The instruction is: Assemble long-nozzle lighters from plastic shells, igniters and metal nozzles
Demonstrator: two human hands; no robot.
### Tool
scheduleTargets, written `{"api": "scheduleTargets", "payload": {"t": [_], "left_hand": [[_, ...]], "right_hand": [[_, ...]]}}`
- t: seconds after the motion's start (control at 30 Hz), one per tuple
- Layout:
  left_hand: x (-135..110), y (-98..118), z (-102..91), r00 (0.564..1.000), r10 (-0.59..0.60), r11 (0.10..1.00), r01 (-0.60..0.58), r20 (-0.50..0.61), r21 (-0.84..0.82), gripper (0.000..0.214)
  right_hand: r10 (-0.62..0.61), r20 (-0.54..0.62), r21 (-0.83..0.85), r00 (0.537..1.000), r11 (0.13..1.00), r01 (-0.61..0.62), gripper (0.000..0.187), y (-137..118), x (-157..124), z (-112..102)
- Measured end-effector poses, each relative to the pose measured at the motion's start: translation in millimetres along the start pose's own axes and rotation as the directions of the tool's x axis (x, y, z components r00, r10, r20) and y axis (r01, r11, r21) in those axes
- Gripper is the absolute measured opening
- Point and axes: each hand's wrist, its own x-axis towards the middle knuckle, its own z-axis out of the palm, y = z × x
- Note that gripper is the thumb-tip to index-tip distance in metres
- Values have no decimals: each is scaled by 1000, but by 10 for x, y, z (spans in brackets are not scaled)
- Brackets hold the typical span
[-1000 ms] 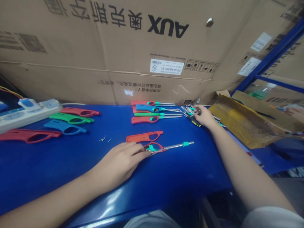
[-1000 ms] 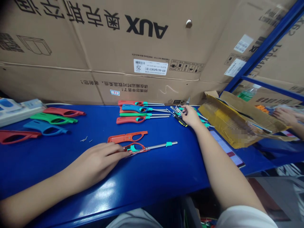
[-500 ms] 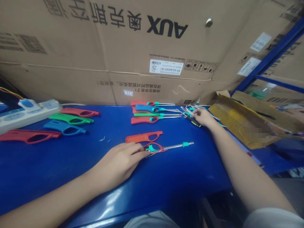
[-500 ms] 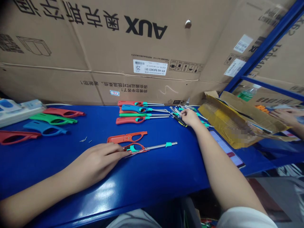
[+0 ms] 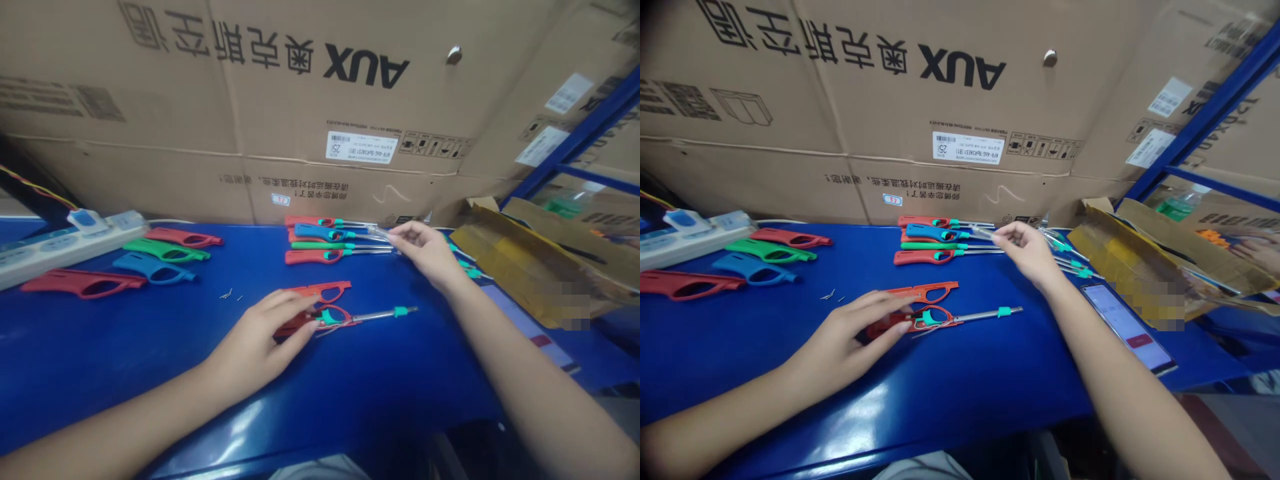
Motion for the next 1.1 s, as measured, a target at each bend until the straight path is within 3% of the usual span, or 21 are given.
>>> {"api": "scheduleTargets", "payload": {"t": [0.13,0.27,0.37,0.43,0.5,0.53,0.6,0.67,0.7,0.8,0.97,1.1], "left_hand": [[47,24,37,977,-194,963,172,-89,-208,39],[62,46,63,972,-215,917,170,-90,-360,29],[49,81,85,970,-231,874,171,-77,-455,18],[43,99,101,961,-271,810,197,-55,-552,16],[44,101,111,947,-321,732,229,-28,-642,17],[48,95,112,940,-342,703,242,-19,-668,18],[57,73,106,931,-364,687,261,-9,-678,21],[65,49,98,930,-367,688,269,-3,-674,23],[66,39,95,930,-366,682,269,0,-680,23],[62,25,98,930,-368,657,269,12,-704,29],[51,28,103,941,-335,648,268,50,-712,31],[59,23,75,950,-306,699,266,59,-664,30]], "right_hand": [[-35,242,194,970,981,-13,39,-406,-424,426],[-20,535,366,845,907,-210,34,-619,-756,682],[-25,599,338,800,914,-224,33,-629,-863,759],[-63,592,283,804,950,-134,27,-596,-883,767],[-180,574,210,799,975,68,19,-555,-879,743],[-256,581,169,773,966,193,15,-536,-872,722],[-382,636,94,671,901,423,10,-508,-856,673],[-421,699,45,578,832,553,6,-492,-844,631],[-418,718,27,557,816,578,7,-489,-841,617],[-384,738,53,555,853,519,8,-486,-835,601],[-379,698,143,608,905,401,7,-468,-795,603],[-324,684,125,654,935,332,11,-469,-766,593]]}}
